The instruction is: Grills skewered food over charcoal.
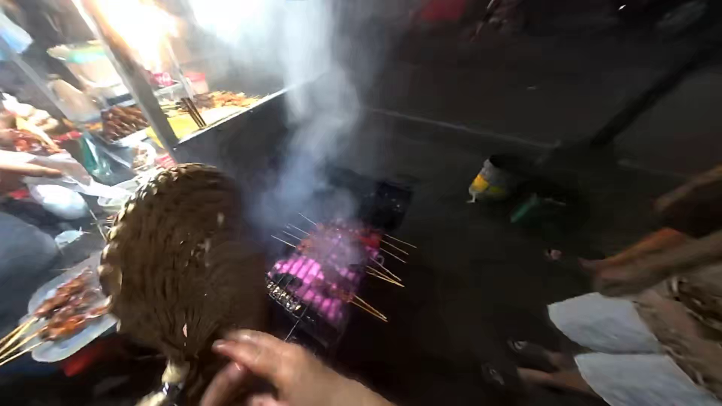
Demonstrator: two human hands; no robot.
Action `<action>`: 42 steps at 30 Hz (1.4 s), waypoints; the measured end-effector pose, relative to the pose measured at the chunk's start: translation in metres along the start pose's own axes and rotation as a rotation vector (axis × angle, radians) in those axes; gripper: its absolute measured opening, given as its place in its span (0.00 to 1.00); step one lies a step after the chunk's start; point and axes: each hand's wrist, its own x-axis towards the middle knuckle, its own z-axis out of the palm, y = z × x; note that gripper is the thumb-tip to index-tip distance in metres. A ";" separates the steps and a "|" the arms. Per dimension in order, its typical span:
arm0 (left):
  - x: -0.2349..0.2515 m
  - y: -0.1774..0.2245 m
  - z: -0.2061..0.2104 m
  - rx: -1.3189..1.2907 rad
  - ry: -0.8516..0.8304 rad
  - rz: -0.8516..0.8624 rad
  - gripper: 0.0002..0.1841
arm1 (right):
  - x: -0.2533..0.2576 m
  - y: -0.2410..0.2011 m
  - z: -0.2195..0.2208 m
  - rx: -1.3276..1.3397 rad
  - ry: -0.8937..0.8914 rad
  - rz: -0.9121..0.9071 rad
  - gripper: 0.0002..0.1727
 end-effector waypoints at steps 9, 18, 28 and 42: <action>0.021 -0.008 0.073 0.195 0.166 0.089 0.21 | -0.084 0.207 -0.255 -0.821 -0.074 1.089 0.25; 0.025 -0.032 0.116 0.375 0.307 0.036 0.21 | -0.090 0.231 -0.293 -0.824 -0.318 1.109 0.16; 0.030 -0.034 0.127 0.277 0.435 -0.127 0.37 | -0.116 0.202 -0.222 -0.714 -0.265 1.051 0.47; 0.010 -0.014 0.106 0.614 0.489 0.075 0.34 | -0.138 0.248 -0.254 0.675 0.016 1.443 0.15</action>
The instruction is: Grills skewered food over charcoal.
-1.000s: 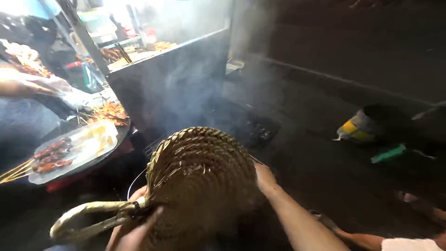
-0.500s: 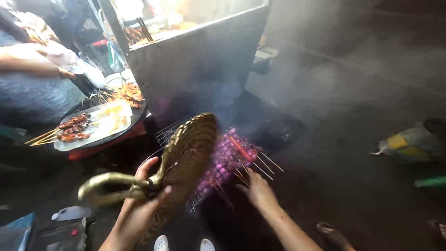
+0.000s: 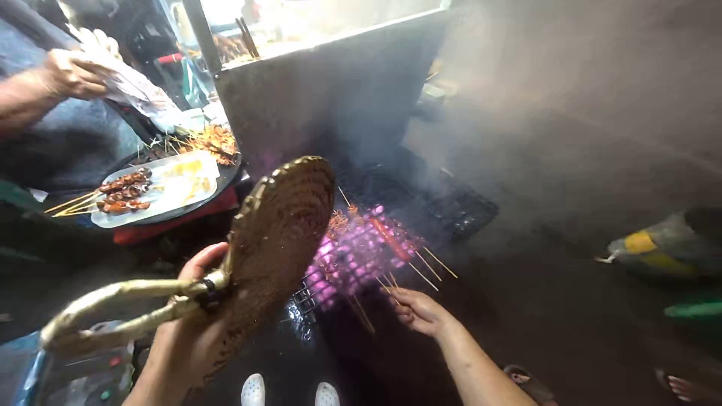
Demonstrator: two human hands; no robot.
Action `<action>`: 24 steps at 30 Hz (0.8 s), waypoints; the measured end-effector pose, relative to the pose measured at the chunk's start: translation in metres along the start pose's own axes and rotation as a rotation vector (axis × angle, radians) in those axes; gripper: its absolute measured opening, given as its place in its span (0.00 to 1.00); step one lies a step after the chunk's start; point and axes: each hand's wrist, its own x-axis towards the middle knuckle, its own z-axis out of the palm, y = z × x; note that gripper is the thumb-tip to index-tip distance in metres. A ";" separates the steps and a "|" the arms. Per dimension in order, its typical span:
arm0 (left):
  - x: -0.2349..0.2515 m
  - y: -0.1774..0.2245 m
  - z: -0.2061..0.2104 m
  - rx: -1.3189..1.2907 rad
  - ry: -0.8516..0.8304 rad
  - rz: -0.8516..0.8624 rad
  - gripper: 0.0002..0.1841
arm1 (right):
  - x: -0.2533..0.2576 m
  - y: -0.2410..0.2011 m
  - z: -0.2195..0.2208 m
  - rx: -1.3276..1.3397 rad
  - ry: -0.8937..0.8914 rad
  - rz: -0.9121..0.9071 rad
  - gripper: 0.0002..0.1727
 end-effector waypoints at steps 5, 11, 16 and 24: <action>0.001 0.000 -0.010 0.007 0.074 0.007 0.32 | -0.011 0.001 0.001 -0.322 0.248 0.028 0.19; -0.005 0.001 0.001 -0.064 0.033 -0.143 0.34 | -0.042 -0.032 0.011 -1.148 0.615 -0.216 0.24; -0.011 0.001 0.015 -0.191 -0.083 -0.054 0.30 | -0.017 -0.057 -0.018 -1.227 0.804 -0.302 0.34; -0.017 -0.008 -0.011 -0.028 0.037 0.087 0.23 | -0.011 -0.051 -0.069 -0.763 0.574 -0.348 0.18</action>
